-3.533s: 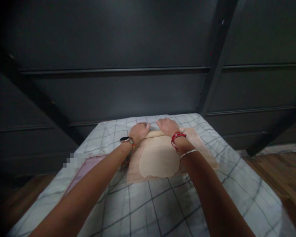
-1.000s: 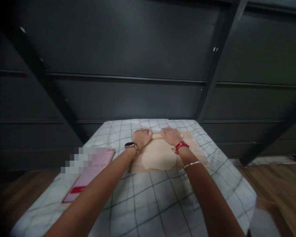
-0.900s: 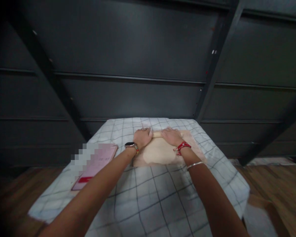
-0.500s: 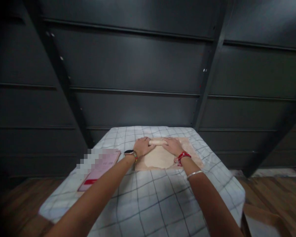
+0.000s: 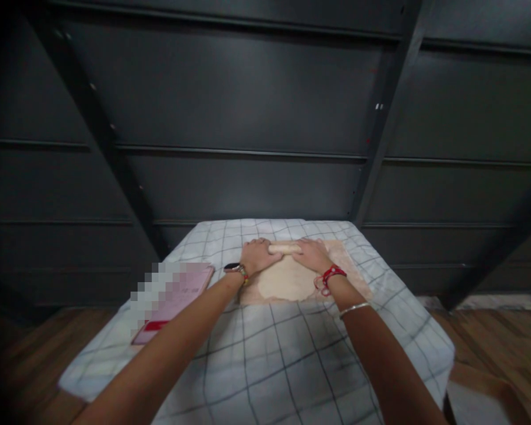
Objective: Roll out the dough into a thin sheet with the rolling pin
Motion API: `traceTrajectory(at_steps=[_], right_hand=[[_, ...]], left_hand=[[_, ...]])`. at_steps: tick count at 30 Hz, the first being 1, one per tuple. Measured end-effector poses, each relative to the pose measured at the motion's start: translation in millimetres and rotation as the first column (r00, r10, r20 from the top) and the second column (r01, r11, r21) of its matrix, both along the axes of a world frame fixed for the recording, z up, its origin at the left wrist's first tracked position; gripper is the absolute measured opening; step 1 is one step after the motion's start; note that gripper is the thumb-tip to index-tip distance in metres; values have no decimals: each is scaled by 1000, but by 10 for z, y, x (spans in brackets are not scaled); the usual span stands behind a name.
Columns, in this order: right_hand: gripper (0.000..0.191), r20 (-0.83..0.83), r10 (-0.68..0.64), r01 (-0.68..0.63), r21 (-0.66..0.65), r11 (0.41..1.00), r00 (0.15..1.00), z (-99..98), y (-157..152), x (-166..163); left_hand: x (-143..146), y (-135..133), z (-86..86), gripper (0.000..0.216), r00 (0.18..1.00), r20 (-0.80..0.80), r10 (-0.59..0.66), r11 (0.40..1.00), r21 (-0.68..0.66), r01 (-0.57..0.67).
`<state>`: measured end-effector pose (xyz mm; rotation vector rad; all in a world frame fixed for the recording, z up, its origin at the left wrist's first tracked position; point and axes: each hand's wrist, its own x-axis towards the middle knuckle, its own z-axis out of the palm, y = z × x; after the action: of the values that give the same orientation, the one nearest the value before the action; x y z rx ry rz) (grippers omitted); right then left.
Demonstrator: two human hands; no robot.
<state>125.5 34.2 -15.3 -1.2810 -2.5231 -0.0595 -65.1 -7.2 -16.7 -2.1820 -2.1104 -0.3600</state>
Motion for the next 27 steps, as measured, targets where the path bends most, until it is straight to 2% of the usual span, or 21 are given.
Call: traceTrajectory(at_steps=[11, 15, 19, 23, 27], right_hand=[[35, -30, -7, 7, 9, 1000, 1000, -55, 16, -2], [38, -53, 51, -51, 11, 999, 997, -89, 53, 70], [46, -120, 163, -157, 61, 986, 979, -100, 37, 104], [30, -74, 282, -269, 151, 951, 957, -38, -16, -45], [13, -4, 308, -302, 181, 936, 951, 31, 7, -251]], left_hand=[[49, 36, 70, 69, 1000, 15, 24, 997, -79, -23], [-16, -15, 88, 68, 998, 34, -43, 989, -137, 48], [-87, -84, 82, 65, 994, 31, -108, 977, -179, 112], [-105, -87, 86, 62, 992, 40, -119, 972, -198, 124], [-101, -56, 111, 53, 991, 47, -126, 975, -177, 132]])
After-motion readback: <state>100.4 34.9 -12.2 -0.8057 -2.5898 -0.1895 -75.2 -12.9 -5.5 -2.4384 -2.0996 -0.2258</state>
